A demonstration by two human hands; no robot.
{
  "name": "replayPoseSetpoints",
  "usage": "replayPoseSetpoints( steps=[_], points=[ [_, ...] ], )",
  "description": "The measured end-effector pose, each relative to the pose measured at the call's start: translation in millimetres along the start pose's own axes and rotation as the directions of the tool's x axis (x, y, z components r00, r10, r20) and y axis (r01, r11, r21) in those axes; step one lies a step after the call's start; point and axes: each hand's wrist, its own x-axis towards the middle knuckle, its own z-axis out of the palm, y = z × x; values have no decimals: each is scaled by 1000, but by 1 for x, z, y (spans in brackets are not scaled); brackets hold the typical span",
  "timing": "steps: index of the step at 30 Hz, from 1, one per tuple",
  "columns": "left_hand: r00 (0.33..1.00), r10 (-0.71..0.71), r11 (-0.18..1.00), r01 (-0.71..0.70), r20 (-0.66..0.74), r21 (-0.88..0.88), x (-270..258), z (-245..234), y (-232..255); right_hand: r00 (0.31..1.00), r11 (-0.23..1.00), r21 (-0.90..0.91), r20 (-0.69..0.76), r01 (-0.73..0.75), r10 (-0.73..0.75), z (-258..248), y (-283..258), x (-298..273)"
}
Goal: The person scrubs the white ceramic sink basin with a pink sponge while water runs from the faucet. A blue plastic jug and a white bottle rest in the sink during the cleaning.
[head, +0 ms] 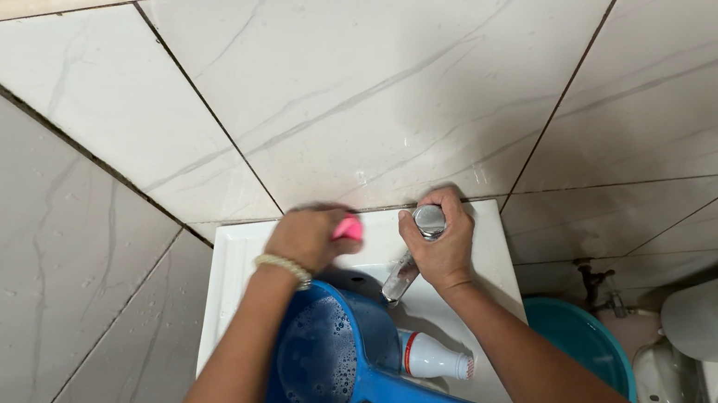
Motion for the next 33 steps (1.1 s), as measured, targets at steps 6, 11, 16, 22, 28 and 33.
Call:
replayPoseSetpoints(
  steps=[6, 11, 16, 22, 28, 33],
  points=[
    [987, -7, 998, -2, 159, 56, 28, 27, 29, 999, 999, -9, 26, 40, -40, -3, -3, 2],
    [989, -128, 990, 131, 76, -47, -13, -3, -14, 999, 1000, 0, 41, 23, -23, -4, -3, 2],
    [864, -489, 870, 475, 119, 129, -46, -40, -46, 999, 1000, 18, 31, -22, 22, -2, -1, 2],
    [948, -312, 949, 314, 69, -20, -19, -12, -12, 1000, 1000, -11, 10, 6, -6, -1, 0, 0],
    [988, 14, 999, -18, 156, 26, 34, 29, 36, 1000, 1000, 2, 19, -1, 1, 0, 1, 2],
    [997, -16, 991, 25, 69, -129, 5, 5, 8, 999, 1000, 10, 33, -15, 15, -3, -2, 1]
  ],
)
